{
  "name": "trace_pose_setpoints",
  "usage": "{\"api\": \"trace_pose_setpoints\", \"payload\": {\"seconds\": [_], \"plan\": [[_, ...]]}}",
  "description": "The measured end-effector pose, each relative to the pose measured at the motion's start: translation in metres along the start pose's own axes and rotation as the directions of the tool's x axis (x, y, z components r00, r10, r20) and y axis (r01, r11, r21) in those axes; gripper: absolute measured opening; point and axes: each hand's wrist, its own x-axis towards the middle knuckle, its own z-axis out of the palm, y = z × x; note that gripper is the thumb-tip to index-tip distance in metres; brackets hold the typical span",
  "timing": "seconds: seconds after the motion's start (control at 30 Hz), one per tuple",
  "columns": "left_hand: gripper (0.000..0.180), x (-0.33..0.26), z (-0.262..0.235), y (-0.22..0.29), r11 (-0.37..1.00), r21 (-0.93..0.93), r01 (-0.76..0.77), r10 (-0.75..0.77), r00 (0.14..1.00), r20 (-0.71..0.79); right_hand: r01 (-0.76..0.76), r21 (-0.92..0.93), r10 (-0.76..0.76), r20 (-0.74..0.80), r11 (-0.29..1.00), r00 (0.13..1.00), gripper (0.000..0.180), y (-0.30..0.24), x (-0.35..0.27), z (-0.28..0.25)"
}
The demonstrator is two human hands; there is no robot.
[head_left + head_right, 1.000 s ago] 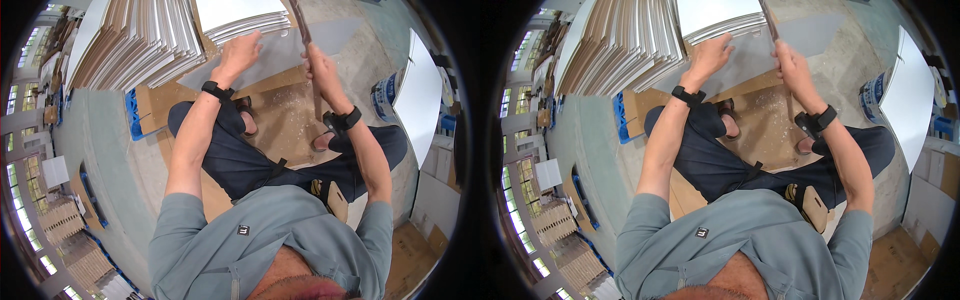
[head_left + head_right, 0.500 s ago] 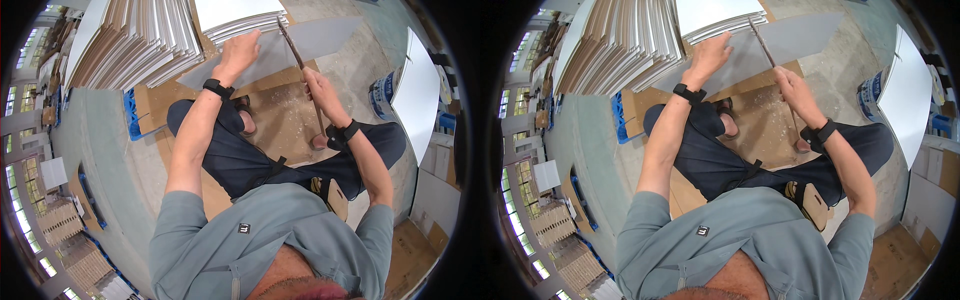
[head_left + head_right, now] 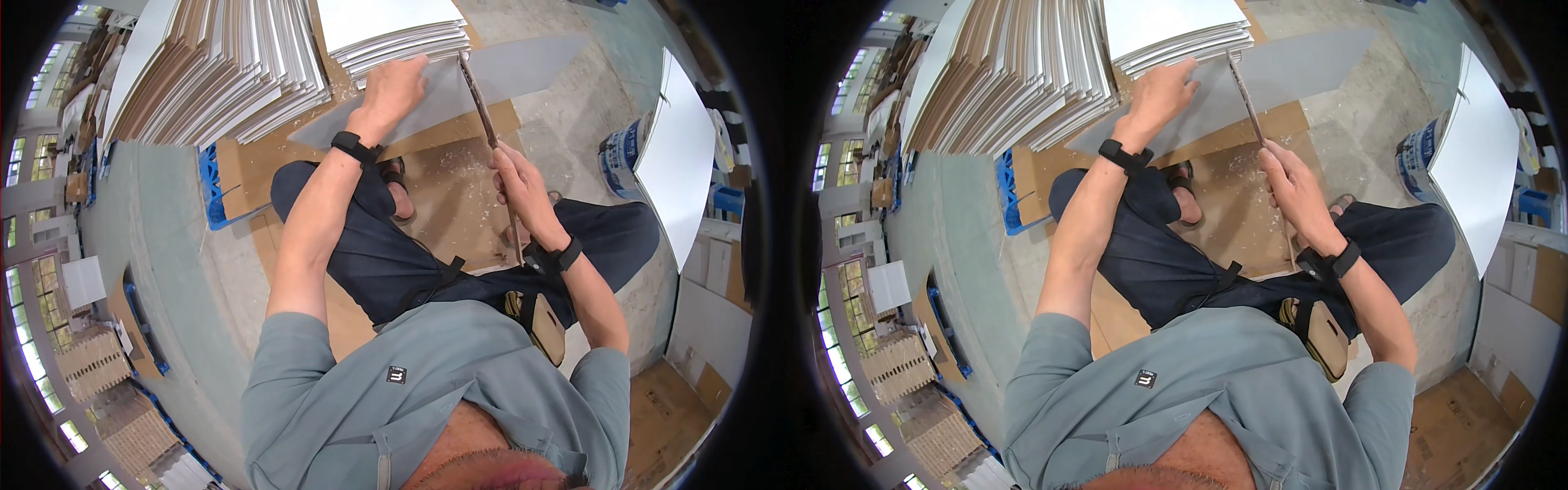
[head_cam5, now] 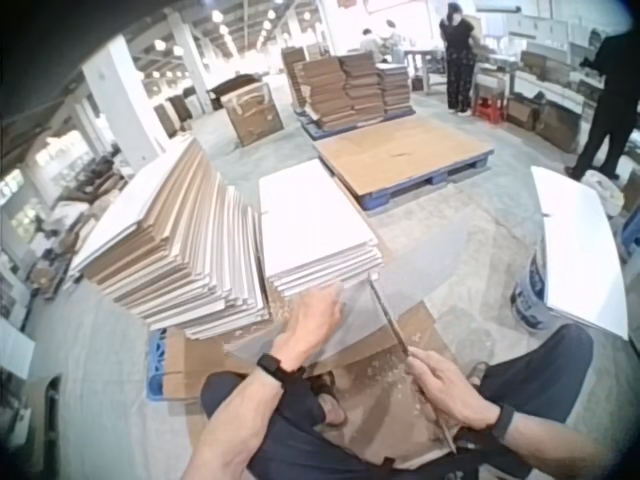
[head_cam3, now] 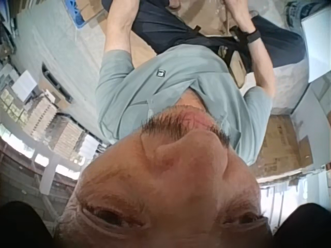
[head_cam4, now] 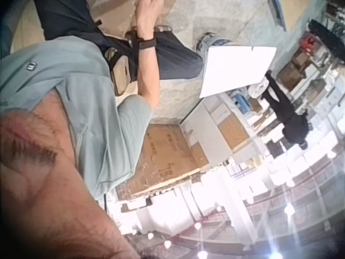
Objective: Sanding the edges of white furniture panels using a manual sanding block.
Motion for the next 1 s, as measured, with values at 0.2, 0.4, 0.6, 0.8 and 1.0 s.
{"api": "trace_pose_setpoints", "payload": {"seconds": [0.2, 0.4, 0.6, 0.8, 1.0], "plan": [[0.021, -0.016, 0.007, 0.019, 0.998, 0.013, -0.054, 0.054, 0.998, 0.02, -0.003, 0.011, 0.004, -0.035, 1.0, 0.999, 0.047, -0.017, 0.05, -0.012], [0.006, -0.03, 0.011, 0.027, 0.995, -0.014, -0.096, 0.095, 0.992, -0.079, 0.282, 0.101, -0.261, -0.184, 0.954, 0.948, 0.046, -0.041, 0.051, -0.032], [0.012, -0.019, 0.009, 0.027, 0.996, -0.029, -0.089, 0.089, 0.996, -0.025, 0.072, -0.038, -0.077, -0.185, 0.997, 0.98, 0.047, -0.024, 0.032, -0.054], [0.02, -0.003, 0.013, 0.032, 0.995, 0.017, -0.094, 0.093, 0.993, 0.067, 0.113, -0.012, -0.114, -0.084, 0.994, 0.99, 0.046, 0.005, 0.011, -0.035], [0.016, -0.004, 0.014, 0.035, 0.997, 0.035, -0.067, 0.066, 0.997, 0.035, -0.213, 0.166, 0.195, 0.116, 0.963, 0.974, 0.055, 0.019, 0.012, -0.02]]}}
